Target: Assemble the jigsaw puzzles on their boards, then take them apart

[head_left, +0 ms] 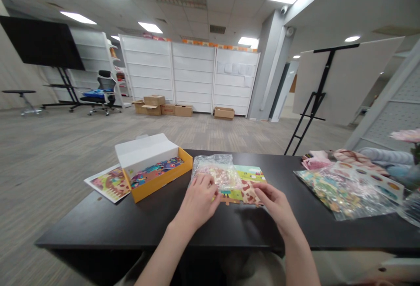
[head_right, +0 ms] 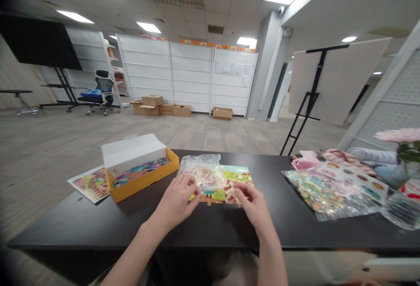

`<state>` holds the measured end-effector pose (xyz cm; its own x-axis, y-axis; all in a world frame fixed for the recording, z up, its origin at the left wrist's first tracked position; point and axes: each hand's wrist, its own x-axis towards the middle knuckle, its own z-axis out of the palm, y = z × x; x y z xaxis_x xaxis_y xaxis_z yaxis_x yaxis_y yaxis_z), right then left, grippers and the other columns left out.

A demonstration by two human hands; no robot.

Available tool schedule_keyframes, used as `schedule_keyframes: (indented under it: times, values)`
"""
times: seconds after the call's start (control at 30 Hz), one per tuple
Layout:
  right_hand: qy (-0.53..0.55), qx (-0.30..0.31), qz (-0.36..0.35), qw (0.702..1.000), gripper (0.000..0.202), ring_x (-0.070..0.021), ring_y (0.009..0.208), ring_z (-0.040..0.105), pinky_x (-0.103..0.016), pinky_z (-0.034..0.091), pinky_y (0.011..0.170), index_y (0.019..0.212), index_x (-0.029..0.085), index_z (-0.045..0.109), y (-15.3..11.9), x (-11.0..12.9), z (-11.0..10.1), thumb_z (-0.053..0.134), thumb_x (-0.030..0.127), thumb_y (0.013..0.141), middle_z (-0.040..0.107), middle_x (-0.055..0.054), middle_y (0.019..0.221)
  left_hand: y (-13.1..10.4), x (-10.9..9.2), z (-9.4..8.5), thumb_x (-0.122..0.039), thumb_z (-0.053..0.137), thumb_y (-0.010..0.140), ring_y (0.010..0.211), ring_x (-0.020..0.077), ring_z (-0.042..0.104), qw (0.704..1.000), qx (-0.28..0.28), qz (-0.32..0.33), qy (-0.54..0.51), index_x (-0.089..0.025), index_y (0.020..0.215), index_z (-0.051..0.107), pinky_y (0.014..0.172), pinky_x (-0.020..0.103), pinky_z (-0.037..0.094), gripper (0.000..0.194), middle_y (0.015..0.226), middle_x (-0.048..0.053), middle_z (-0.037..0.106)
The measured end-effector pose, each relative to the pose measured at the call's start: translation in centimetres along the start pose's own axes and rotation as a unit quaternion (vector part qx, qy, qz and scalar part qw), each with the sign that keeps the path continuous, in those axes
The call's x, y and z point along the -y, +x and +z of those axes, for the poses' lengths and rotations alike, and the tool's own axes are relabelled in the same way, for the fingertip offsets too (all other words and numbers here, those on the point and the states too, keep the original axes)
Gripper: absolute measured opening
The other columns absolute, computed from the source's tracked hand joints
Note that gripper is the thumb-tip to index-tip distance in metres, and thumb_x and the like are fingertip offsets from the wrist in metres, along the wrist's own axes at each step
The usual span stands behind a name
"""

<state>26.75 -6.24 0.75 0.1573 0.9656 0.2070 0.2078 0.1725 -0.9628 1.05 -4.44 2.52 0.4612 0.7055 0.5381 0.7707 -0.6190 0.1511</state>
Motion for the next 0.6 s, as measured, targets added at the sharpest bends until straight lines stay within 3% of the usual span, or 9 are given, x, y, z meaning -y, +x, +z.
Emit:
schedule_keyframes:
  times: [0.1,0.17,0.33,0.47,0.6]
  values:
    - [0.028,0.102,0.013,0.994,0.043,-0.0255,0.085,0.072,-0.039,0.055,0.085,0.095,0.019,0.076,-0.7,1.6,0.9,0.073,0.059,0.079,0.078,-0.010,0.091,-0.4,1.9,-0.1,-0.023,0.056,0.093,0.099,0.0267,0.060,0.999,0.025,-0.032,0.022,-0.021,0.082,0.066,0.082,0.042,0.049,0.015,0.102,0.008,0.064]
    - [0.031,0.134,0.023,0.990,0.043,-0.0256,0.086,0.072,-0.040,0.055,0.086,0.096,0.019,0.076,-1.1,2.3,1.6,0.073,0.059,0.080,0.078,-0.009,0.088,-0.6,2.9,0.1,-0.019,0.053,0.094,0.098,0.0255,0.062,0.999,0.035,-0.037,0.009,-0.022,0.091,0.068,0.083,0.043,0.050,0.015,0.103,0.006,0.066]
    - [0.069,0.187,0.023,0.980,0.046,-0.0271,0.099,0.071,-0.043,0.055,0.092,0.110,0.021,0.074,-1.4,2.8,3.9,0.077,0.053,0.078,0.076,-0.009,0.106,-0.5,2.8,0.7,-0.012,0.045,0.094,0.116,0.0232,0.061,0.995,-0.040,-0.028,-0.088,-0.022,0.118,0.063,0.100,0.043,0.051,0.031,0.121,0.008,0.067]
    - [0.090,0.189,0.044,0.977,0.055,-0.0267,0.102,0.070,-0.044,0.056,0.092,0.125,0.019,0.068,-0.9,2.2,6.4,0.075,0.050,0.080,0.075,-0.010,0.107,-0.3,1.8,0.7,-0.011,0.044,0.094,0.123,0.0233,0.059,0.988,-0.069,-0.004,-0.137,-0.021,0.128,0.059,0.107,0.044,0.049,0.038,0.128,0.010,0.065]
    - [0.076,0.156,-0.004,0.985,0.060,-0.0253,0.119,0.063,-0.040,0.054,0.097,0.139,0.024,0.057,-0.1,1.0,8.7,0.070,0.042,0.083,0.057,-0.011,0.142,-0.1,1.4,1.0,-0.013,0.043,0.095,0.131,0.0229,0.053,0.988,-0.066,0.000,-0.142,-0.021,0.137,0.053,0.112,0.043,0.046,0.044,0.137,0.010,0.059]
